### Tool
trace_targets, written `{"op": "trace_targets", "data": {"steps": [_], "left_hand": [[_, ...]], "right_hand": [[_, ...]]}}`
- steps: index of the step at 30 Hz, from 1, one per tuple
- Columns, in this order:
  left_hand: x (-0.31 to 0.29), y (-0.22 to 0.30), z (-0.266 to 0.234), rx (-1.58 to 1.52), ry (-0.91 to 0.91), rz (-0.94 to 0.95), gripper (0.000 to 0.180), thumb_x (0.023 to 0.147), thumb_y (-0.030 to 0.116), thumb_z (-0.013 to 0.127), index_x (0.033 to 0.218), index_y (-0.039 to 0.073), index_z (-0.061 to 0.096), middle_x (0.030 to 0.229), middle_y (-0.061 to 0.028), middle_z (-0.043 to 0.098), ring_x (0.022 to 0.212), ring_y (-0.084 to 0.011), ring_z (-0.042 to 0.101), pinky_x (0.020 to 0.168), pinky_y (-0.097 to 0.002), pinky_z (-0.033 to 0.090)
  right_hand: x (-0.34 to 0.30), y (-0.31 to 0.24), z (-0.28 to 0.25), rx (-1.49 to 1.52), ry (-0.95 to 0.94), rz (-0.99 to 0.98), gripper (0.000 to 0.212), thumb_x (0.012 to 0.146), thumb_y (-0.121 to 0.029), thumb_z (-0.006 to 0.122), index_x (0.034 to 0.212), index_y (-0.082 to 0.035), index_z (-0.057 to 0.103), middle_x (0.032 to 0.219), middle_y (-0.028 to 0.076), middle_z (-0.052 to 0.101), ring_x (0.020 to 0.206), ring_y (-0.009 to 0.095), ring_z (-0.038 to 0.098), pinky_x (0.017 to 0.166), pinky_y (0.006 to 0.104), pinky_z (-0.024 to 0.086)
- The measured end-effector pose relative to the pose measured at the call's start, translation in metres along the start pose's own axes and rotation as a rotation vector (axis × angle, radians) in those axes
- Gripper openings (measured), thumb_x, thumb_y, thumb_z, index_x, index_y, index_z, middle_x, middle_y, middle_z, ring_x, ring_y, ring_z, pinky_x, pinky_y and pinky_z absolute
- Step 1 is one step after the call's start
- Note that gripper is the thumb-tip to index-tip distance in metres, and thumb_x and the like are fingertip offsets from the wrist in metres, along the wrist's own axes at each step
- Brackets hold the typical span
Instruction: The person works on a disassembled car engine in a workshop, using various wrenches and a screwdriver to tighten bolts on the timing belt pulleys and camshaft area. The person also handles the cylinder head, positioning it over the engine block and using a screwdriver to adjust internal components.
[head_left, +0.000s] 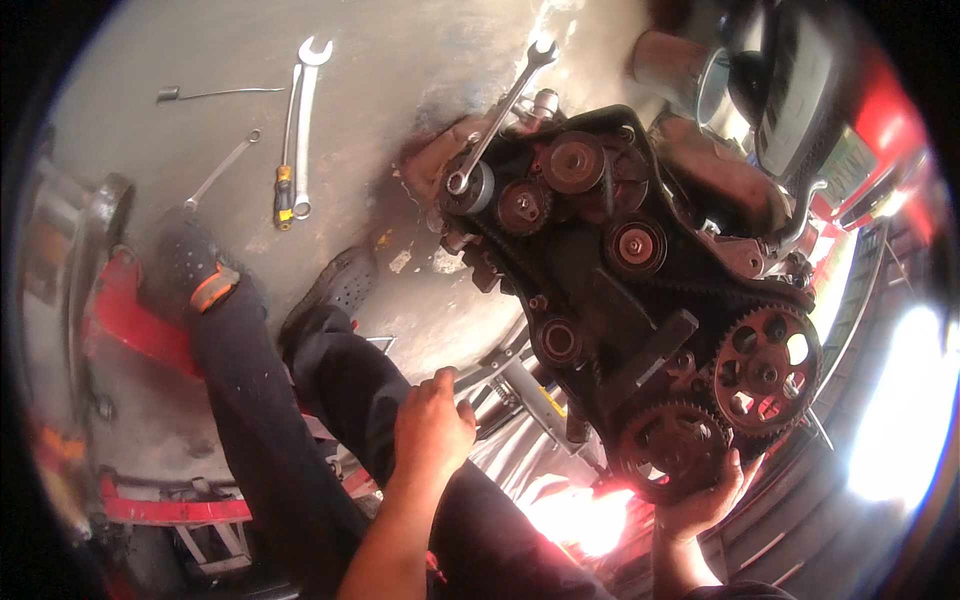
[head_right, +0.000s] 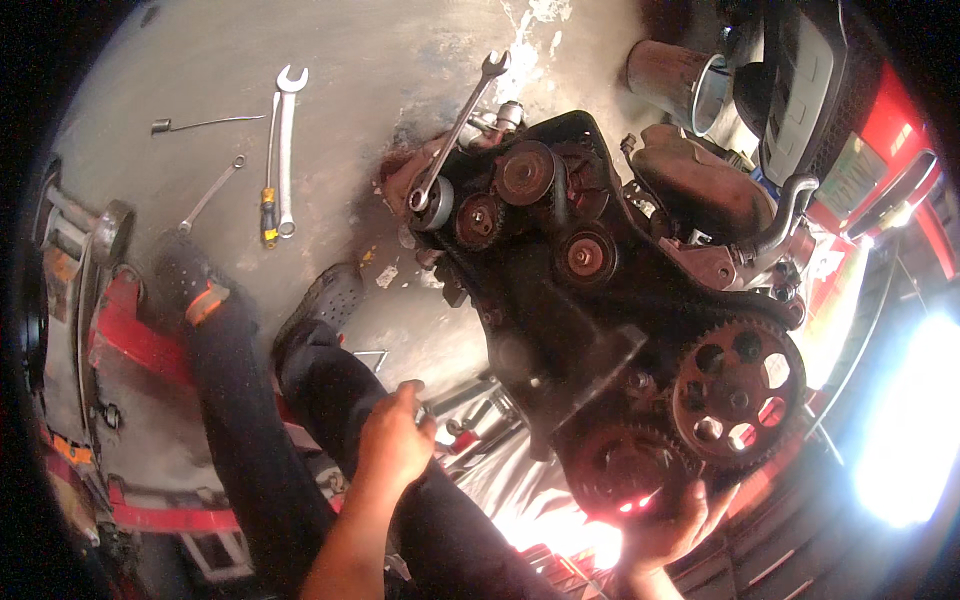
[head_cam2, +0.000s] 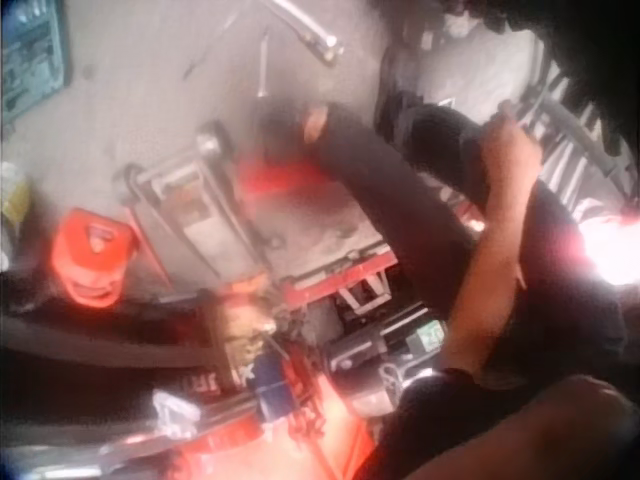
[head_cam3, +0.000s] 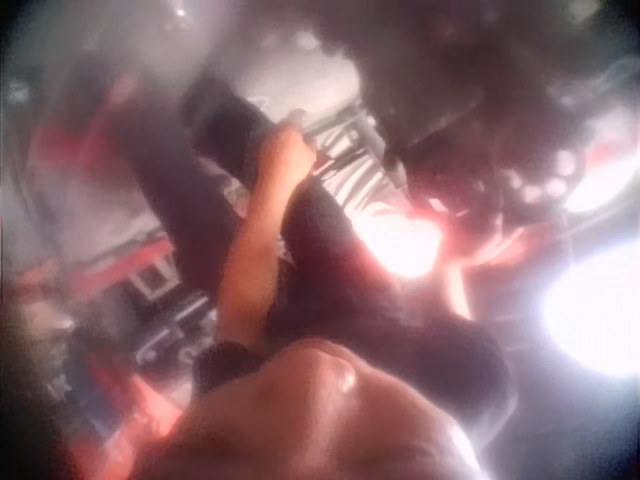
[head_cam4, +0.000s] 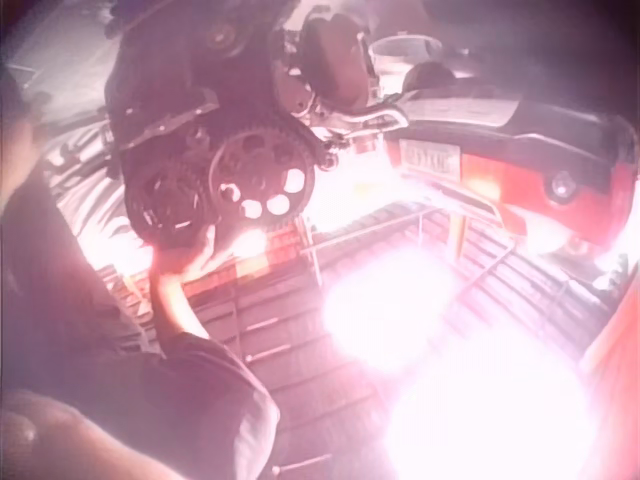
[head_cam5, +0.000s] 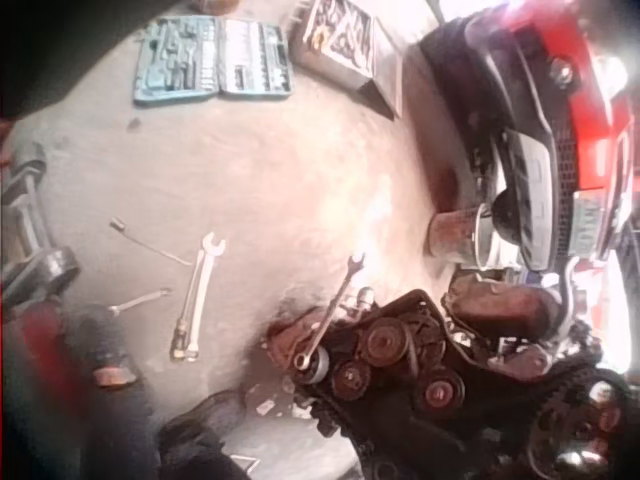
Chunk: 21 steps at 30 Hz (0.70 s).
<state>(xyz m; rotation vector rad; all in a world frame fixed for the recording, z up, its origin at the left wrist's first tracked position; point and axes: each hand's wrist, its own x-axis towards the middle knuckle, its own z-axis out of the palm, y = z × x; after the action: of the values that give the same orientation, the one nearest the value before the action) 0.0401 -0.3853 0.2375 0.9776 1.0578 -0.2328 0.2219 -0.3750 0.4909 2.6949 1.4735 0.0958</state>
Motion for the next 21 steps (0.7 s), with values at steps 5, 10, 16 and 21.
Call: {"op": "trace_targets", "data": {"steps": [5, 10, 16, 21], "left_hand": [[-0.004, 0.017, -0.015, 0.013, 0.013, 0.011, 0.042, 0.085, 0.011, 0.071, 0.125, 0.003, 0.061, 0.113, -0.0201, 0.070, 0.111, -0.0390, 0.064, 0.097, -0.0468, 0.051], [-0.001, 0.022, -0.027, 0.023, -0.042, -0.041, 0.042, 0.085, 0.011, 0.072, 0.124, 0.003, 0.062, 0.112, -0.0190, 0.069, 0.111, -0.0380, 0.064, 0.097, -0.0462, 0.051], [0.002, 0.024, -0.029, 0.054, -0.043, -0.050, 0.042, 0.085, 0.012, 0.072, 0.125, 0.003, 0.062, 0.112, -0.0186, 0.070, 0.110, -0.0378, 0.064, 0.096, -0.0457, 0.051], [0.000, 0.022, -0.022, 0.051, -0.048, -0.012, 0.042, 0.085, 0.014, 0.072, 0.124, 0.001, 0.062, 0.109, -0.0199, 0.070, 0.107, -0.0389, 0.065, 0.096, -0.0467, 0.050]], "right_hand": [[0.005, -0.018, 0.003, 0.410, 0.126, 0.368, 0.060, 0.099, -0.028, 0.053, 0.152, -0.002, 0.040, 0.144, 0.015, 0.050, 0.128, 0.028, 0.054, 0.107, 0.0419, 0.046], [-0.008, -0.012, 0.004, 0.129, 0.123, 0.333, 0.063, 0.099, -0.028, 0.051, 0.154, -0.001, 0.037, 0.148, 0.016, 0.047, 0.132, 0.030, 0.051, 0.109, 0.0430, 0.044], [0.010, -0.041, 0.011, 0.627, 0.135, 0.537, 0.065, 0.099, -0.027, 0.050, 0.156, 0.000, 0.034, 0.151, 0.017, 0.045, 0.135, 0.031, 0.048, 0.113, 0.0431, 0.039], [0.006, -0.034, 0.010, 0.604, 0.179, 0.518, 0.063, 0.099, -0.027, 0.049, 0.154, 0.001, 0.037, 0.151, 0.017, 0.046, 0.136, 0.029, 0.047, 0.114, 0.0419, 0.037]]}}
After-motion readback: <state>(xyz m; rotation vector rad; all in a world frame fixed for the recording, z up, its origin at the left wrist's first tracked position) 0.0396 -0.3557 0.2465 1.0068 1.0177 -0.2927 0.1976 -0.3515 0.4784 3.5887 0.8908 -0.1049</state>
